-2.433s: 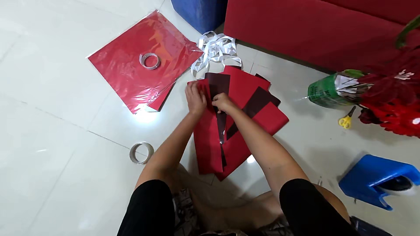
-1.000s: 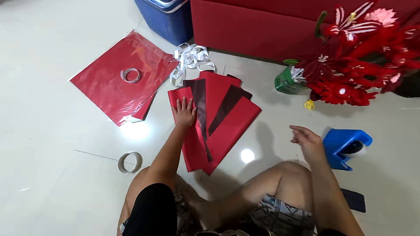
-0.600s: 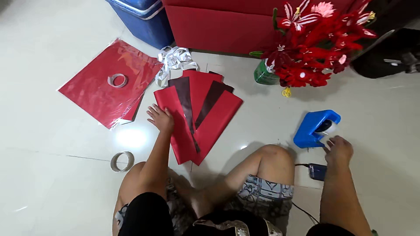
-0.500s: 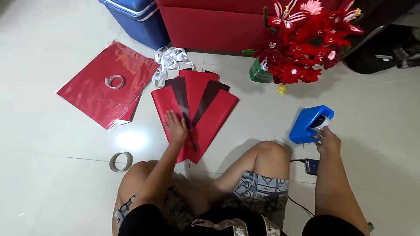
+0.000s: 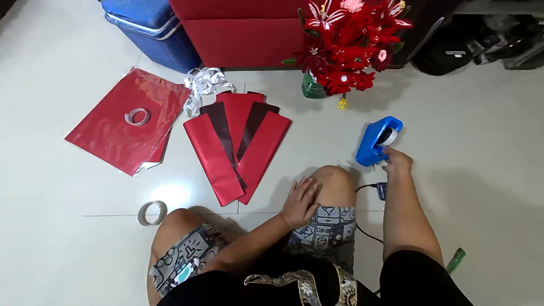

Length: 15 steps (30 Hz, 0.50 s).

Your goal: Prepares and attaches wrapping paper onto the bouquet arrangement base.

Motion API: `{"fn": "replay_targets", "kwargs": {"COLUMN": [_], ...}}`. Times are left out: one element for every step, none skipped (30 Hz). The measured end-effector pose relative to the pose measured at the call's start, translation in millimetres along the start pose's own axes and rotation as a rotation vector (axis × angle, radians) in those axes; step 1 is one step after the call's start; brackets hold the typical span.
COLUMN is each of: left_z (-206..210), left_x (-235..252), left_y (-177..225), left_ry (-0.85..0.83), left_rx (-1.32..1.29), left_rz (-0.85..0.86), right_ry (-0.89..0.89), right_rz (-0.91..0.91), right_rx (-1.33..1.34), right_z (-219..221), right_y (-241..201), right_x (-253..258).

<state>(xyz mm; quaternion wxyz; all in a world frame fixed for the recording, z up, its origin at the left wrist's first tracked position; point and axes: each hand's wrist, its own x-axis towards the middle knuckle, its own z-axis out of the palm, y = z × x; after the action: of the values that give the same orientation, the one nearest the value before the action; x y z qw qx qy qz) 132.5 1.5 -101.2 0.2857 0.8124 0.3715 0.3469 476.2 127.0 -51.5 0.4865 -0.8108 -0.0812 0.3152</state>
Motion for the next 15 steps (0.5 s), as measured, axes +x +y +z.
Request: {"fn": "replay_targets", "kwargs": {"left_z": [1.4, 2.3, 3.2, 4.4, 5.7, 6.8, 7.3, 7.3, 7.3, 7.6, 8.2, 9.1, 9.9, 10.3, 10.3], "left_x": [-2.1, -4.3, -5.9, -7.0, -7.6, -7.6, -7.2, -7.0, -7.7, -8.9, -9.4, -8.9, -8.6, -8.8, -8.9], "left_y": [-3.0, -5.2, -7.2, -9.4, -11.3, -12.2, -12.6, -12.6, -12.4, -12.1, -12.6, -13.6, -14.2, -14.5, -14.7], "left_ry": [0.033, 0.051, 0.068, 0.084, 0.094, 0.103, 0.105, 0.103, 0.096, 0.093, 0.094, 0.100, 0.107, 0.109, 0.107], "left_rx": [0.016, 0.028, 0.041, 0.055, 0.066, 0.078, 0.084, 0.088, 0.089, 0.089, 0.090, 0.089, 0.090, 0.091, 0.093], "left_rz": [0.018, 0.026, 0.032, 0.043, 0.053, 0.059, 0.060, 0.058, 0.053, 0.048, 0.048, 0.052, 0.057, 0.061, 0.065], "right_ry": [-0.002, 0.003, 0.007, 0.010, 0.016, 0.017, 0.017, 0.012, 0.011, 0.017, 0.009, 0.000, -0.014, -0.024, -0.024], "right_rz": [0.000, 0.002, 0.010, 0.020, 0.026, 0.034, 0.040, 0.044, 0.046, 0.034, 0.024, 0.017, 0.009, -0.001, -0.004], "right_rx": [0.009, 0.027, 0.051, 0.074, 0.097, 0.114, 0.125, 0.135, 0.139, 0.135, 0.138, 0.145, 0.158, 0.159, 0.150], "right_z": [-0.7, -1.3, -1.9, -2.4, -3.1, -4.2, -5.3, -5.9, -6.3, -6.4, -7.3, -7.8, -8.9, -8.2, -6.4], "right_y": [-1.9, -3.3, -4.9, -6.2, -6.1, -5.0, -3.3, -1.7, 0.9, 5.9, 10.3, 13.0, 15.8, 20.8, 26.6], "right_x": [-3.5, -6.5, -9.1, -11.2, -12.1, -12.6, -13.4, -15.3, -17.9, -20.6, -24.5, -29.2, -34.7, -38.3, -39.3]}}
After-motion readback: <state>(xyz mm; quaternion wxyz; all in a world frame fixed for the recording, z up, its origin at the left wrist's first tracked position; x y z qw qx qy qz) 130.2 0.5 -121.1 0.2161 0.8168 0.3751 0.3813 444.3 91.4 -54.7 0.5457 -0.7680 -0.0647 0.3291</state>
